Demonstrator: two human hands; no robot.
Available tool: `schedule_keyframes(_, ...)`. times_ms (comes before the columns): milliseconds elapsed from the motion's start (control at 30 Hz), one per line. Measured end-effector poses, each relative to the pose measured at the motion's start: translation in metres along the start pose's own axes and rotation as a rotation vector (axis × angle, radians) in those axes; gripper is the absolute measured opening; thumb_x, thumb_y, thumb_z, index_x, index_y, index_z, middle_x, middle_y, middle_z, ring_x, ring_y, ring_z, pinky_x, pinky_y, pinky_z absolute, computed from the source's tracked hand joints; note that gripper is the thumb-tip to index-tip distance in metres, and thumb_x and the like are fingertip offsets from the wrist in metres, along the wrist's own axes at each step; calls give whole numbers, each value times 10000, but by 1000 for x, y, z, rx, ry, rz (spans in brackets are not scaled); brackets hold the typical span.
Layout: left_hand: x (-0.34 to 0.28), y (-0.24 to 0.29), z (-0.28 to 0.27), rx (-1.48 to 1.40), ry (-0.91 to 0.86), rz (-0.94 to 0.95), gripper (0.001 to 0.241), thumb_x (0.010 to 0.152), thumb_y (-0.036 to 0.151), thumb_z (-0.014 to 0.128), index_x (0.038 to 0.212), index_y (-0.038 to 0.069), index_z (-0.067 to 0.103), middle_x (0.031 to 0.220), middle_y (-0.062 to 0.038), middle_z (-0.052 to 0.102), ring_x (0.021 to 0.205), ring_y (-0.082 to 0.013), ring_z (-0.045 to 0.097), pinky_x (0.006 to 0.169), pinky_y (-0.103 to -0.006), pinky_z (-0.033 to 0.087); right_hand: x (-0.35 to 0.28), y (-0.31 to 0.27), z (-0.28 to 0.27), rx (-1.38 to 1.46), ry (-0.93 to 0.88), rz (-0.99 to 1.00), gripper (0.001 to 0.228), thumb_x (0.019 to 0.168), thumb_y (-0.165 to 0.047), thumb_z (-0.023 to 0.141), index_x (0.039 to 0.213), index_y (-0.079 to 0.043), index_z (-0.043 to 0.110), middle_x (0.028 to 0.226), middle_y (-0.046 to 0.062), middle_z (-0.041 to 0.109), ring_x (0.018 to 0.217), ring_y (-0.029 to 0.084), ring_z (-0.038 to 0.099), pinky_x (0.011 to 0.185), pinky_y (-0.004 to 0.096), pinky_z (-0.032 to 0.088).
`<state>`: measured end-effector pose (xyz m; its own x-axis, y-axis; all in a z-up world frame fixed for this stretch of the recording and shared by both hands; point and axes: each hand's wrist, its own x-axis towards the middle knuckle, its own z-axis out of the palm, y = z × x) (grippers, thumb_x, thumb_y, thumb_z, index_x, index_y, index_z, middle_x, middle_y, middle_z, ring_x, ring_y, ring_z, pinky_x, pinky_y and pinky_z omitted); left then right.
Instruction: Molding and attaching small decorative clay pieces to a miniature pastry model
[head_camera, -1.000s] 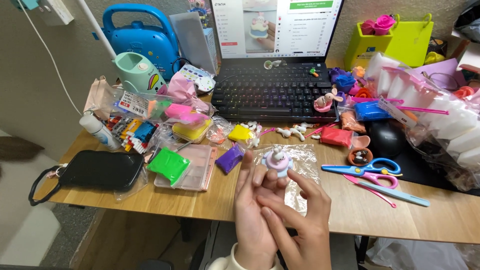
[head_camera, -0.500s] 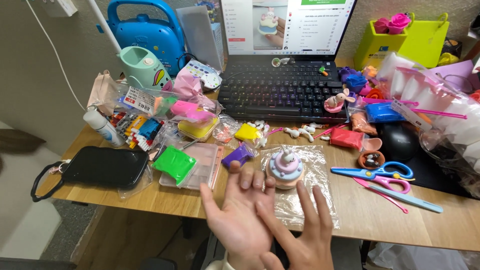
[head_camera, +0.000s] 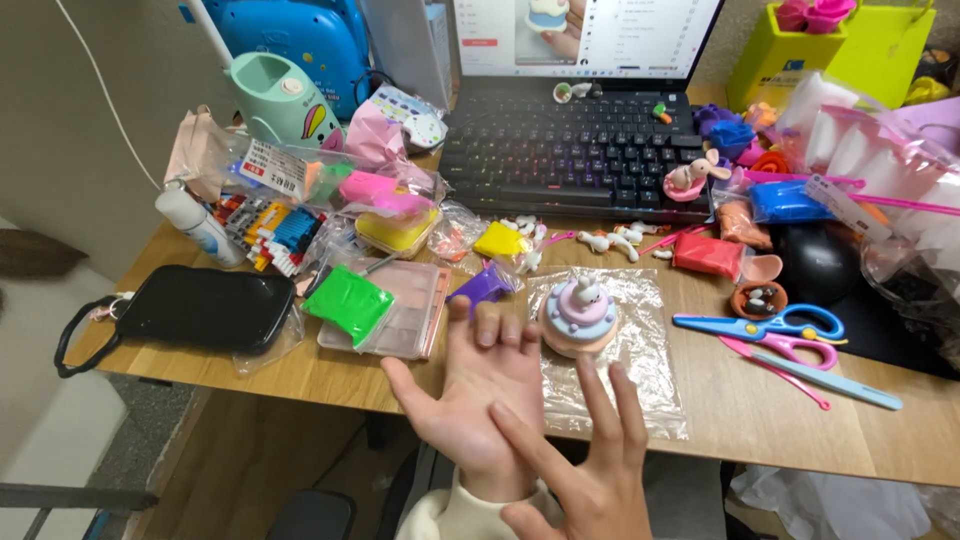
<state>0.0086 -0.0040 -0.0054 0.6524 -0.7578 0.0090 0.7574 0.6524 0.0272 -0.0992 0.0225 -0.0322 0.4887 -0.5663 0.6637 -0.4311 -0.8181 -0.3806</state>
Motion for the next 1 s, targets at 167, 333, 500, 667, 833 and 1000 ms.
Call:
schedule_keyframes(167,-2,2,1,-20,-12,-28,738,879,760,310,1011,57,493,801,-58,367,717,-204,376,779,-361,372,-1,2,-3,-46,-15,60,571,906,-618,360,1343,-312,562,1574,200,230,1493,405,148,1193,566,207)
schedule_keyframes(333,-4,-1,-2,-15,1,-11,741,876,761,315,1034,63,506,780,-58,372,691,-208,392,756,-366,392,-7,2,3,-62,44,-13,593,906,-683,319,1278,-332,620,1534,222,264,1465,420,203,1204,544,236)
schedule_keyframes(500,-5,1,2,34,17,-40,726,881,763,290,1026,78,484,787,-53,346,697,-206,373,778,-371,383,-4,9,-2,-54,15,56,600,849,-661,429,1312,-314,590,1564,207,237,1486,423,161,1194,565,236)
schedule_keyframes(667,-4,-4,-1,-19,-10,-55,715,885,743,320,1021,62,488,800,-61,360,710,-209,384,765,-363,379,-3,2,-2,-6,31,17,608,864,-696,374,1269,-320,627,1533,222,261,1470,420,174,1200,553,242)
schedule_keyframes(833,-11,-10,0,-3,-75,-118,708,885,743,315,1035,75,496,810,-46,356,743,-198,413,820,-356,387,1,10,-7,-49,-2,28,652,874,-671,357,1361,-283,550,1581,232,183,1495,441,130,1205,576,194)
schedule_keyframes(1000,-8,-9,-3,-2,-52,-73,684,885,718,348,1021,64,496,808,-57,360,715,-207,400,778,-359,385,-18,12,-3,-132,103,15,641,841,-753,337,1221,-347,654,1513,222,305,1447,425,223,1172,530,263)
